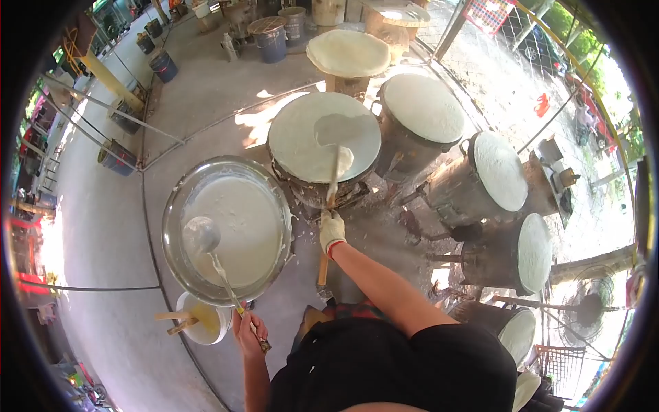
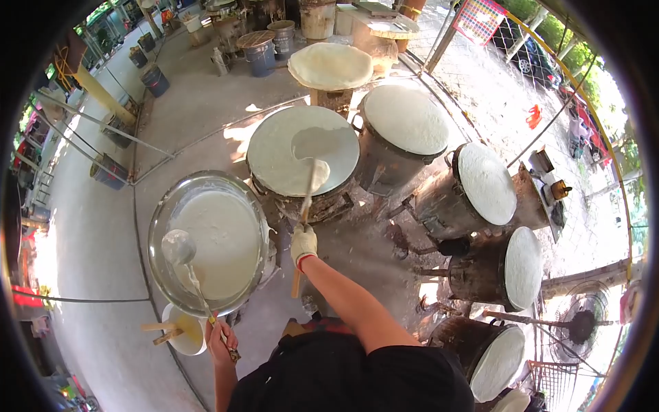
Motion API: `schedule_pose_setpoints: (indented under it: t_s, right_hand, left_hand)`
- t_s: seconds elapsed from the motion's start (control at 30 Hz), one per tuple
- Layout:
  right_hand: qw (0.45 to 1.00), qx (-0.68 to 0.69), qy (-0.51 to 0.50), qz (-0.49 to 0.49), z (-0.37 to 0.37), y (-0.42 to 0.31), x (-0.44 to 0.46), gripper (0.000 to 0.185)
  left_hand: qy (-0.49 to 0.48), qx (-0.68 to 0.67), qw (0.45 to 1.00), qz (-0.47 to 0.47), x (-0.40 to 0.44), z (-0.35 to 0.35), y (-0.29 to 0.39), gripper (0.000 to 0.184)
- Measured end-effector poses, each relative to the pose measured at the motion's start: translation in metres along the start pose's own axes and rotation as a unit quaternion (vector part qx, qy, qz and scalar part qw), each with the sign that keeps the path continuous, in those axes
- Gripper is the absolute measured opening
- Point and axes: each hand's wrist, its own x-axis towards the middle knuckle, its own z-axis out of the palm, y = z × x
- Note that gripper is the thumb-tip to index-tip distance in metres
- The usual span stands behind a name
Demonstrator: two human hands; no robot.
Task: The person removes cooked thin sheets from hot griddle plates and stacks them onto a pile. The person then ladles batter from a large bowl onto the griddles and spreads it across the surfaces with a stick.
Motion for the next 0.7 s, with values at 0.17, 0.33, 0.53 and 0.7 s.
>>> schedule_pose_setpoints:
  t_s: [0.17,0.33,0.53,0.7]
  right_hand:
    - [0.996,-0.085,-0.024,-0.022,-0.067,0.003,0.028,0.034]
    - [0.995,-0.061,-0.075,-0.024,-0.117,-0.035,0.034,0.033]
    - [0.983,-0.131,-0.132,0.005,-0.204,-0.063,0.066,0.031]
    - [0.933,-0.283,-0.196,-0.106,-0.255,-0.098,0.106,0.034]
  left_hand:
    - [-0.045,0.004,0.999,0.000,0.005,0.025,-0.002,0.032]
    - [-0.053,0.005,0.999,-0.002,0.005,0.074,-0.013,0.025]
    - [-0.031,-0.036,0.999,-0.019,0.008,0.156,-0.047,0.024]
    - [-0.037,-0.054,0.998,-0.021,0.016,0.232,-0.077,0.024]
